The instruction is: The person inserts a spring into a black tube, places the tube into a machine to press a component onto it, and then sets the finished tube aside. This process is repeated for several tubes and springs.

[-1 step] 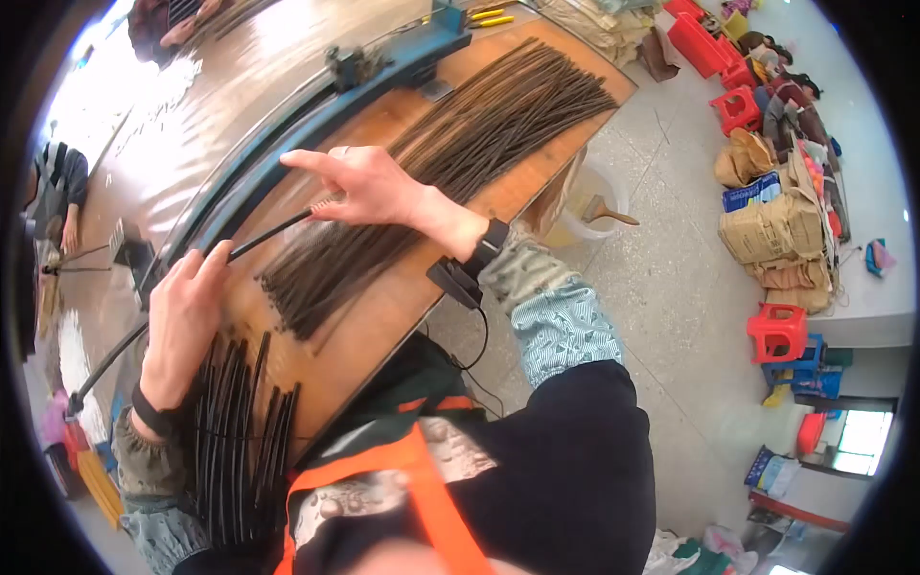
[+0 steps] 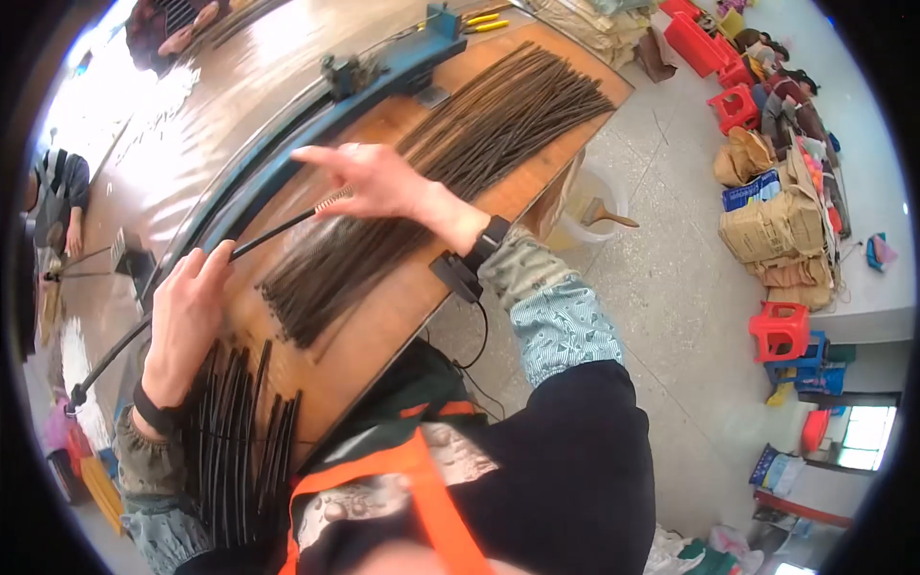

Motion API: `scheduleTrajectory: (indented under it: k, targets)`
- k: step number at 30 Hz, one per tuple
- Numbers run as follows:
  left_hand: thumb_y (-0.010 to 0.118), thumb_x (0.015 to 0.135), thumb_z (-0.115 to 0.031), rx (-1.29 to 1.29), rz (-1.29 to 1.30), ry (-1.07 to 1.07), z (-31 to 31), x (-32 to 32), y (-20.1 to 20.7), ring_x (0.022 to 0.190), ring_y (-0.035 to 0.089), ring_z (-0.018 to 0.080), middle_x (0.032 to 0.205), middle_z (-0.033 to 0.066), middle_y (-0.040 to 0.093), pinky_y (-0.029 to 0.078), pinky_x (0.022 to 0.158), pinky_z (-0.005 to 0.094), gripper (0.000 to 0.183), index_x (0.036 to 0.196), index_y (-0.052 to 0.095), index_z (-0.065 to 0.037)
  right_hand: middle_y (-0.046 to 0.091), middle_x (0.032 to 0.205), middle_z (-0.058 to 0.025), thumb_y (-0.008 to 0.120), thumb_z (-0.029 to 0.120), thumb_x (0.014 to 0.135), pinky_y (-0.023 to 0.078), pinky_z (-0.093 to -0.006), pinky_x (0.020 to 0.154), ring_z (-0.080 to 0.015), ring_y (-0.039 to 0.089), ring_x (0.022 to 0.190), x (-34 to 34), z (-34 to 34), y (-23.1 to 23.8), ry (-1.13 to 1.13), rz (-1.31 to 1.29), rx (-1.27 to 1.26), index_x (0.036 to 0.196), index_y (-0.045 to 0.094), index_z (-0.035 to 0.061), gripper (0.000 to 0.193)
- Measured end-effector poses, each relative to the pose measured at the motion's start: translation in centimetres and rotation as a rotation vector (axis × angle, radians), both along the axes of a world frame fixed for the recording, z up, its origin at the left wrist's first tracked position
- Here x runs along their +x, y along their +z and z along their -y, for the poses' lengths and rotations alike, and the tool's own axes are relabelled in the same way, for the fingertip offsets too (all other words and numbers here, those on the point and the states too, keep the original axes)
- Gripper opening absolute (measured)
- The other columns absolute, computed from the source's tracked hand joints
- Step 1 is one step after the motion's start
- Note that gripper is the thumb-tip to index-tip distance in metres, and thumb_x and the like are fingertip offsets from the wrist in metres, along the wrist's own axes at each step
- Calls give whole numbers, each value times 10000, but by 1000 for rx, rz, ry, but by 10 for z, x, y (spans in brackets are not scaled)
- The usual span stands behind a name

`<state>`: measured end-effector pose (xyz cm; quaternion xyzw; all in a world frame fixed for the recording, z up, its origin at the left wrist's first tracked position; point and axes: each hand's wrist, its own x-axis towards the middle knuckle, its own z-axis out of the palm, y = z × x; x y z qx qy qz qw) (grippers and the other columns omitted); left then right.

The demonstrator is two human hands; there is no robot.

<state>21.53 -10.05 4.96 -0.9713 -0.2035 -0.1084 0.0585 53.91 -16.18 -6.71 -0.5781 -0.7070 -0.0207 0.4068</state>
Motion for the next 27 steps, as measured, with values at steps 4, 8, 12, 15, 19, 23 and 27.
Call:
scheduleTrajectory:
  k: [4, 8, 12, 15, 19, 23, 27]
  targets:
    - [592, 857, -7, 33, 47, -12, -15, 28, 1, 770, 598, 321, 807, 124, 531, 496, 637, 417, 322, 1173, 599, -69, 693, 790, -96, 832, 285, 765, 531, -316, 579, -206, 672, 648, 12, -9, 0, 26, -12, 204, 1191, 684, 151, 470]
    - [605, 865, -26, -88, -11, -109, -20, 47, -15, 764, 597, 320, 802, 125, 530, 496, 643, 416, 330, 1192, 589, -72, 663, 732, -82, 828, 264, 767, 510, -311, 539, -210, 639, 593, 66, -19, -13, -79, 85, 302, 1092, 716, 136, 366]
    - [616, 876, -44, -82, -2, -25, -27, 51, -8, 755, 596, 317, 792, 123, 528, 497, 644, 418, 347, 1219, 585, -83, 603, 658, -52, 808, 189, 776, 477, -299, 505, -182, 591, 536, 94, 8, -12, -366, 44, 341, 1023, 716, 117, 273]
    - [622, 889, -56, -117, 6, -72, -23, 58, -20, 746, 595, 311, 785, 120, 527, 499, 640, 418, 359, 1244, 589, -96, 590, 649, -51, 800, 155, 775, 468, -289, 498, -166, 588, 533, 107, 20, -4, -367, 115, 470, 1002, 715, 113, 245]
    - [622, 895, -65, -149, 19, -87, -26, 56, -18, 743, 596, 304, 784, 112, 528, 501, 636, 413, 377, 1268, 584, -107, 577, 642, -44, 791, 119, 773, 465, -294, 493, -174, 577, 524, 91, 18, -17, -263, 113, 495, 994, 715, 116, 234]
    - [619, 896, -64, -129, -28, -78, -22, 58, -18, 741, 598, 299, 785, 107, 531, 503, 644, 405, 396, 1287, 572, -112, 575, 641, -37, 789, 123, 776, 481, -318, 511, -197, 599, 552, 81, 10, -24, -314, 86, 425, 1012, 710, 122, 249]
    - [617, 896, -59, -136, -56, -71, -18, 53, -25, 750, 601, 295, 778, 104, 530, 503, 649, 401, 410, 1300, 561, -106, 602, 669, -48, 788, 166, 771, 519, -349, 565, -243, 620, 599, 36, -8, -6, -50, 137, 458, 1075, 686, 123, 324]
